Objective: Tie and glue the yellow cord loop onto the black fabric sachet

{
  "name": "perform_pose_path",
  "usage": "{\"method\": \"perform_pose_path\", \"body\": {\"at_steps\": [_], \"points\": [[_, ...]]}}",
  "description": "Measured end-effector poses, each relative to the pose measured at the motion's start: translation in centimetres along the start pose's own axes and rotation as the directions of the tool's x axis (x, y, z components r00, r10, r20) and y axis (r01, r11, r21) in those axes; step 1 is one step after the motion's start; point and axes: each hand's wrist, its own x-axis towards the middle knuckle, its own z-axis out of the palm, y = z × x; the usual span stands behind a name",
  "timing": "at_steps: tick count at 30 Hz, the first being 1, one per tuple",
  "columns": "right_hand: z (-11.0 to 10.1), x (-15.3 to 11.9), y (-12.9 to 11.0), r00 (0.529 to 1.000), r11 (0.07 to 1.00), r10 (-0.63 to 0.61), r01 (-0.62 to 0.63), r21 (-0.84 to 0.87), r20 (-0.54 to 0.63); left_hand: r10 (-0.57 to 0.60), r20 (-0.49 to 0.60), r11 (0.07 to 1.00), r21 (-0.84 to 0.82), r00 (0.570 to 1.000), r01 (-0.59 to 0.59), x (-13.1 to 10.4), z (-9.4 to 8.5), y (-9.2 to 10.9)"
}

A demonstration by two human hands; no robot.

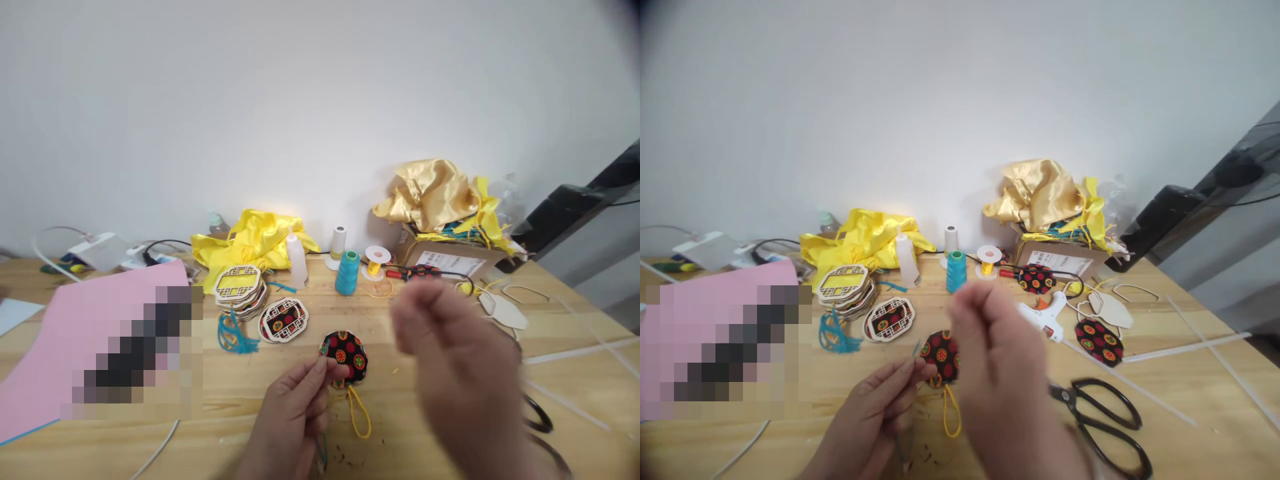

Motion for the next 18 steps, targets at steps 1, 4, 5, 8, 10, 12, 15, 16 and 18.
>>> {"method": "perform_pose_path", "body": {"at_steps": [1, 4, 5, 8, 10, 12, 15, 16, 18], "points": [[0.9, -1.6, 0.7, 1.0, 0.999, 0.005, -0.005, -0.053, 0.01, -0.001, 0.013, 1.0, 0.008, 1.0, 0.0, 0.0, 0.1, 0.0], [3.6, -5.6, 3.2, 0.997, 0.977, -0.043, 0.055, -0.207, 0.065, -0.012, 0.03, 1.0, 0.015, 0.999, 0.011, -0.1, 0.2, -0.2], [4.3, -6.4, 4.0, 0.996, 0.97, -0.062, 0.074, -0.232, 0.059, -0.017, 0.029, 1.0, 0.011, 0.999, 0.017, -0.1, 0.2, -0.2], [5.2, -7.9, 5.3, 0.992, 0.952, -0.1, 0.118, -0.283, 0.077, -0.025, 0.023, 1.0, 0.01, 0.999, 0.025, 0.0, 0.2, -0.3], [5.3, -8.2, 5.5, 0.987, 0.941, -0.108, 0.139, -0.308, 0.115, -0.023, 0.016, 1.0, 0.014, 1.0, 0.023, 0.1, 0.1, -0.4], [5.3, -8.3, 5.5, 0.985, 0.934, -0.097, 0.139, -0.33, 0.139, -0.022, 0.003, 1.0, 0.017, 1.0, 0.021, 0.1, 0.0, -0.4], [5.4, -8.4, 5.3, 0.982, 0.919, -0.105, 0.156, -0.361, 0.158, -0.019, -0.017, 0.999, 0.027, 1.0, 0.019, 0.2, 0.0, -0.3], [5.4, -8.4, 5.3, 0.981, 0.912, -0.125, 0.173, -0.372, 0.15, -0.019, -0.02, 0.999, 0.03, 1.0, 0.019, 0.2, -0.1, -0.3], [5.5, -8.4, 5.2, 0.976, 0.897, -0.17, 0.21, -0.388, 0.137, -0.023, -0.026, 0.999, 0.033, 0.999, 0.024, 0.2, -0.1, -0.3]]}}
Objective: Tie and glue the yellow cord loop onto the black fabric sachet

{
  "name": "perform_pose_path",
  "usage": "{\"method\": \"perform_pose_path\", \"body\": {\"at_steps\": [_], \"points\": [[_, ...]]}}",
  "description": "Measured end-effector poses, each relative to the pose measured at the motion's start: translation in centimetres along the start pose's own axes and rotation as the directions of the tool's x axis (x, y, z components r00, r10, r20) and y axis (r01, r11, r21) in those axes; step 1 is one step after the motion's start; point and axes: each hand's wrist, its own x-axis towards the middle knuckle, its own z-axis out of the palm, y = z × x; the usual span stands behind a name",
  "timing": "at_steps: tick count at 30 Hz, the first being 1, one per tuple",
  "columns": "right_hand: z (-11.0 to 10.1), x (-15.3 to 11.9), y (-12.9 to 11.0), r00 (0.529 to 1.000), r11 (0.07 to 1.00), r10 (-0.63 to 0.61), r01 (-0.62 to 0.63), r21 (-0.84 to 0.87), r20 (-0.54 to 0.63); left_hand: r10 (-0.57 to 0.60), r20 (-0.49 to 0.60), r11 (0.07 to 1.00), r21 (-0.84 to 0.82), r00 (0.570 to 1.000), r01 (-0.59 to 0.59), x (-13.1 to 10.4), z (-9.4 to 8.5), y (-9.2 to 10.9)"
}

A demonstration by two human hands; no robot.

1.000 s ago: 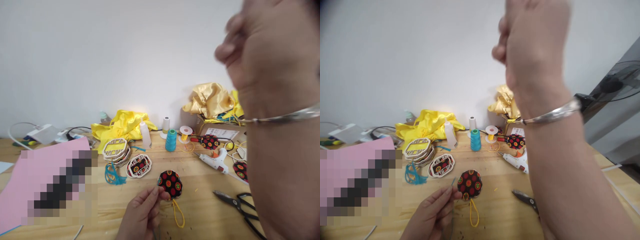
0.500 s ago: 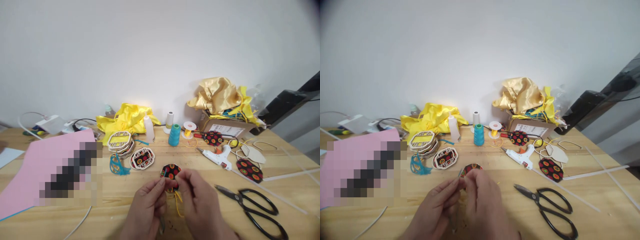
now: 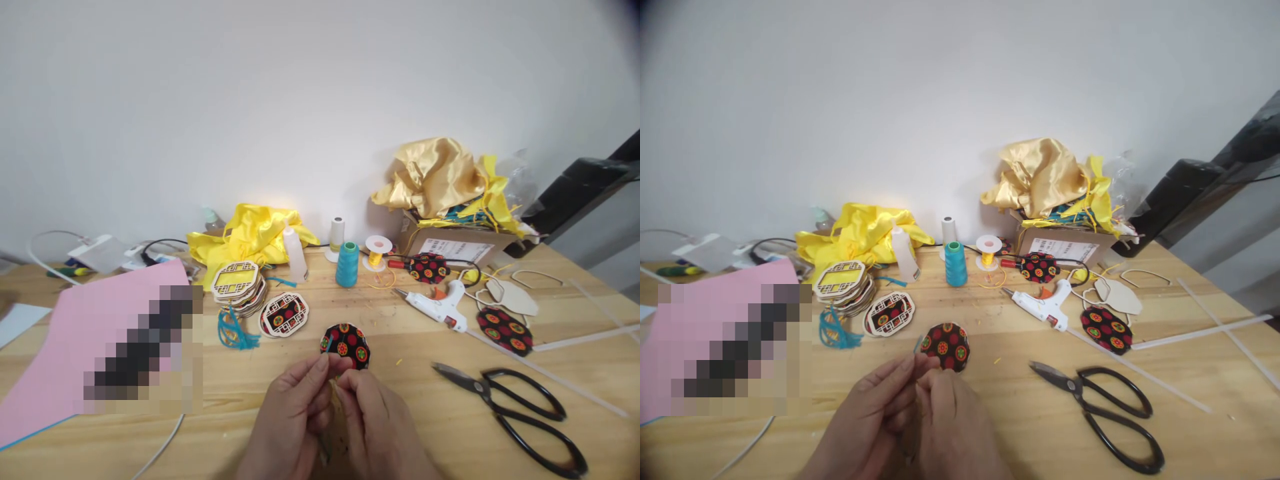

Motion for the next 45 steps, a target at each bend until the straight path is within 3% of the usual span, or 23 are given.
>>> {"method": "perform_pose_path", "body": {"at_steps": [12, 23, 37, 45], "points": [[-0.1, 0.9, 0.0, 0.997, 0.995, -0.073, 0.071, -0.068, -0.032, -0.037, -0.039, 0.999, 0.035, 0.999, 0.039, 0.2, 0.3, 0.0], [-0.2, 0.4, 0.1, 0.996, 0.992, -0.081, 0.076, -0.102, -0.042, -0.02, -0.006, 0.996, 0.086, 1.0, 0.021, 0.1, 0.0, -0.5], [0.1, -0.4, 0.9, 0.991, 0.994, -0.092, 0.098, -0.05, 0.097, -0.022, -0.005, 0.991, 0.13, 1.0, 0.022, -0.1, 0.2, -0.5], [0.1, -0.1, 0.5, 0.995, 0.993, -0.097, 0.097, -0.072, 0.011, -0.031, 0.023, 0.987, 0.158, 0.999, 0.027, -0.1, 0.2, -0.5]]}}
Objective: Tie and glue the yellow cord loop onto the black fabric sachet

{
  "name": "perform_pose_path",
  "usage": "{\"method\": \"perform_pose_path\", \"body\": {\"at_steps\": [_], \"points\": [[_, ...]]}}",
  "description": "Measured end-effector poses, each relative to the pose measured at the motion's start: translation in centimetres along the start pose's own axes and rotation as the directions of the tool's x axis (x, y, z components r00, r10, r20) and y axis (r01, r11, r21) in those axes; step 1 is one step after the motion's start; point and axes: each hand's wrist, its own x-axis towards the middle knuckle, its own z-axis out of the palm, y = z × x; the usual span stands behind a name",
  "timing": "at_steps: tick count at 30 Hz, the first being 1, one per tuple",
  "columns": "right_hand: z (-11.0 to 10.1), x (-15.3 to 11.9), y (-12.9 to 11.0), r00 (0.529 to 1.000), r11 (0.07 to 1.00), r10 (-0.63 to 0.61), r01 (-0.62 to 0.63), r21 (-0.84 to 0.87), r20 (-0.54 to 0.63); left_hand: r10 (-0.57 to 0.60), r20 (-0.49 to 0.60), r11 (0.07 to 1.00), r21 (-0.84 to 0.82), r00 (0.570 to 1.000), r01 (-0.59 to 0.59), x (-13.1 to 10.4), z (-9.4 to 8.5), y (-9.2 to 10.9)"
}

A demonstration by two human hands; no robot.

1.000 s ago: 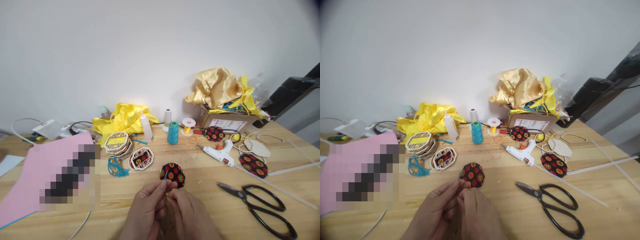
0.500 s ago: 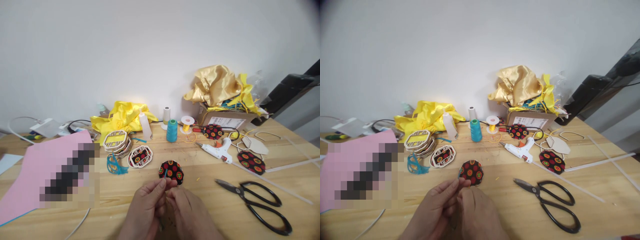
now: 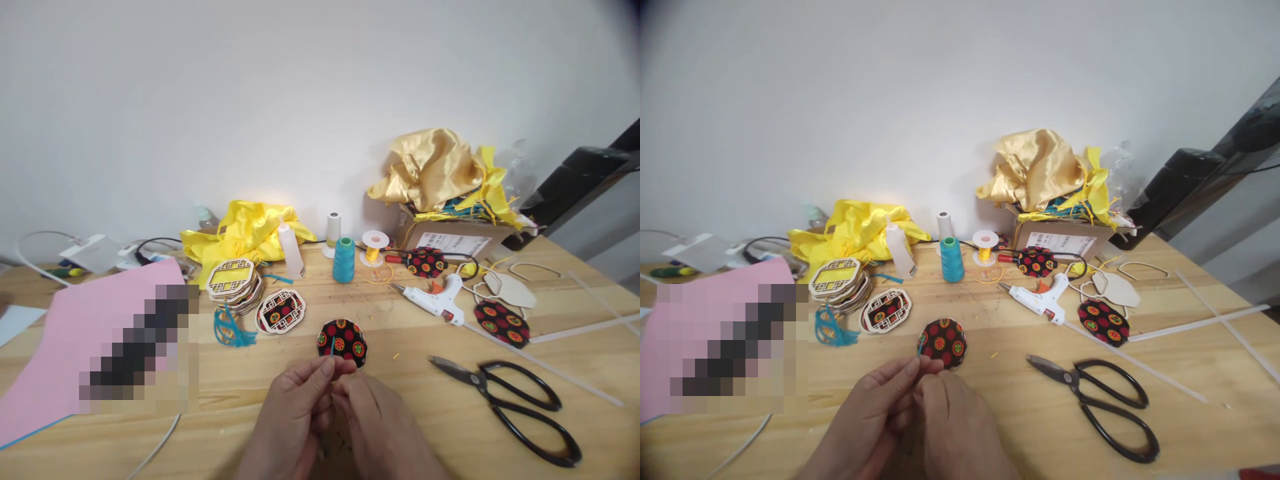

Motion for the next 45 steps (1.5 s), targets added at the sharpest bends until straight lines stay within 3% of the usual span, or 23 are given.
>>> {"method": "perform_pose_path", "body": {"at_steps": [7, 11, 15, 21, 24, 26, 28, 32, 45], "points": [[-0.4, -0.2, 0.1, 0.997, 0.999, 0.015, -0.018, 0.043, 0.076, -0.028, 0.001, 0.999, 0.016, 1.0, 0.028, 0.1, 0.0, -0.1], [0.6, -0.8, 0.3, 1.0, 0.999, 0.023, -0.023, 0.023, 0.016, -0.032, -0.002, 0.999, 0.025, 0.999, 0.032, 0.1, 0.0, -0.1], [1.1, -1.4, 0.2, 0.999, 0.999, 0.024, -0.025, 0.021, 0.033, -0.053, -0.006, 0.998, 0.022, 0.999, 0.053, -0.1, 0.3, -0.1], [-1.8, -0.1, 1.2, 0.999, 0.999, -0.045, 0.044, -0.01, -0.008, 0.004, -0.043, 0.999, 0.039, 0.999, -0.002, -0.1, 0.5, 0.2], [-3.4, 1.2, 2.0, 0.991, 0.993, 0.097, -0.09, 0.082, -0.089, 0.065, -0.05, 0.995, 0.078, 0.997, -0.061, -0.3, 0.5, 0.2], [-3.9, 1.9, 2.2, 0.97, 0.939, 0.242, -0.23, 0.257, -0.014, 0.091, -0.042, 0.989, 0.118, 0.995, -0.086, -0.4, 0.6, 0.1], [-3.8, 2.4, 2.2, 0.928, 0.829, 0.344, -0.37, 0.419, 0.139, 0.097, -0.043, 0.984, 0.153, 0.994, -0.089, -0.5, 0.6, 0.0], [-3.4, 2.8, 1.7, 0.817, 0.627, 0.448, -0.577, 0.523, 0.363, 0.084, -0.053, 0.977, 0.202, 0.995, -0.072, -0.5, 0.5, -0.2], [-3.3, 3.2, 1.7, 0.701, 0.316, 0.429, -0.708, 0.632, 0.57, 0.103, 0.013, 0.964, 0.244, 0.995, -0.103, -0.6, 0.5, -0.2]]}}
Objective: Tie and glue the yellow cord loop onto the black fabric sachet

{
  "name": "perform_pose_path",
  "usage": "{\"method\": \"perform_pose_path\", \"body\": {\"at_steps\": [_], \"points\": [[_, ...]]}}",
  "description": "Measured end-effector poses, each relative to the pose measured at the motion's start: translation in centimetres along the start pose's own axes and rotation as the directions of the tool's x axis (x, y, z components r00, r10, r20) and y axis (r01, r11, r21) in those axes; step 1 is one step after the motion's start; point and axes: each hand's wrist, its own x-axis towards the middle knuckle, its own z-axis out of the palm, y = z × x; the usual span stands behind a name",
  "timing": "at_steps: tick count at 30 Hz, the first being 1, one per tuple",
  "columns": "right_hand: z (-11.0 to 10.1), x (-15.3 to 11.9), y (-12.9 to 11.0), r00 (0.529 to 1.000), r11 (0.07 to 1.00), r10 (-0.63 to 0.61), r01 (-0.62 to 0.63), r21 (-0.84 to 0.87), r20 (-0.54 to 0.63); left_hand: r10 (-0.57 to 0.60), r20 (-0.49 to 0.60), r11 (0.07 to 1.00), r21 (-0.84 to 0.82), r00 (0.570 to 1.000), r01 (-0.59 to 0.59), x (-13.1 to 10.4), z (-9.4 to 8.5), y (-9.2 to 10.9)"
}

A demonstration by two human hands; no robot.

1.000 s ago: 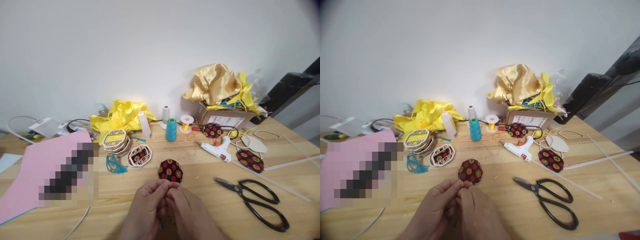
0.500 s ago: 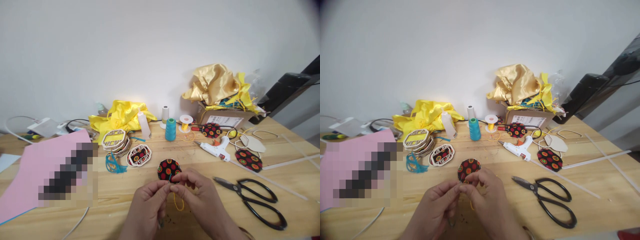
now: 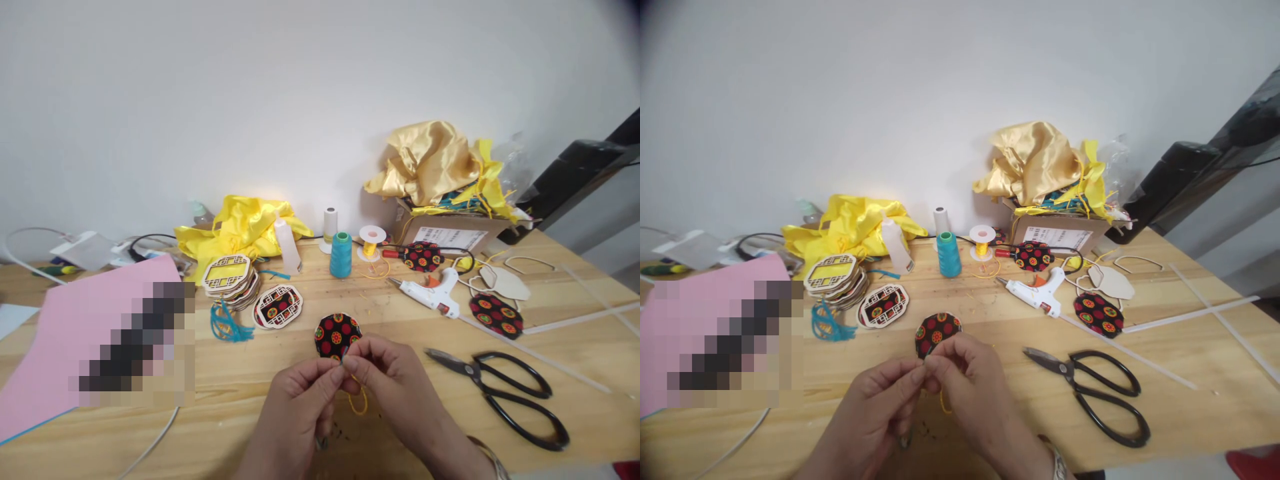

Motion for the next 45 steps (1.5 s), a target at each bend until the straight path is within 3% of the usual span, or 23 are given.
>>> {"method": "perform_pose_path", "body": {"at_steps": [4, 8, 17, 21, 25, 31, 35, 38, 42, 45], "points": [[-0.2, 0.2, 0.1, 0.999, 0.999, 0.032, -0.033, -0.026, -0.023, -0.041, 0.006, 0.996, -0.073, 0.999, 0.042, 0.0, -0.1, 0.1], [-0.7, 0.2, 0.2, 0.992, 0.997, 0.005, -0.015, -0.081, -0.123, -0.074, -0.005, 0.987, -0.143, 0.997, 0.072, 0.0, -0.3, 0.0], [-1.9, -0.2, 0.8, 0.981, 0.991, -0.032, 0.006, -0.136, -0.194, -0.048, 0.002, 0.963, -0.267, 0.999, 0.047, 0.3, -0.9, 0.2], [-2.6, -0.4, 1.2, 0.959, 0.951, -0.16, 0.088, -0.295, -0.232, -0.029, -0.028, 0.959, -0.283, 0.999, 0.02, 0.4, -1.2, 0.5], [-2.6, -0.6, 2.0, 0.932, 0.807, -0.323, 0.179, -0.563, -0.166, -0.008, -0.064, 0.957, -0.289, 0.998, -0.011, 0.4, -1.6, 0.5], [-0.1, -0.4, 2.5, 0.944, 0.606, -0.329, 0.239, -0.759, 0.034, 0.05, -0.103, 0.952, -0.296, 0.993, -0.079, 0.2, -2.3, 1.0], [1.6, -0.3, 3.1, 0.901, 0.38, -0.418, 0.289, -0.879, 0.115, 0.08, -0.103, 0.95, -0.293, 0.991, -0.108, -0.1, -2.6, 1.2], [2.2, -0.3, 3.9, 0.868, 0.229, -0.481, 0.259, -0.938, 0.122, 0.082, -0.118, 0.947, -0.299, 0.99, -0.114, -0.1, -2.8, 1.2], [2.5, -0.4, 4.8, 0.864, 0.149, -0.485, 0.235, -0.96, 0.136, 0.074, -0.122, 0.944, -0.313, 0.99, -0.109, -0.1, -2.9, 1.0], [2.3, -0.4, 4.8, 0.861, 0.173, -0.486, 0.265, -0.949, 0.151, 0.074, -0.13, 0.944, -0.309, 0.989, -0.111, 0.1, -2.8, 0.9]]}}
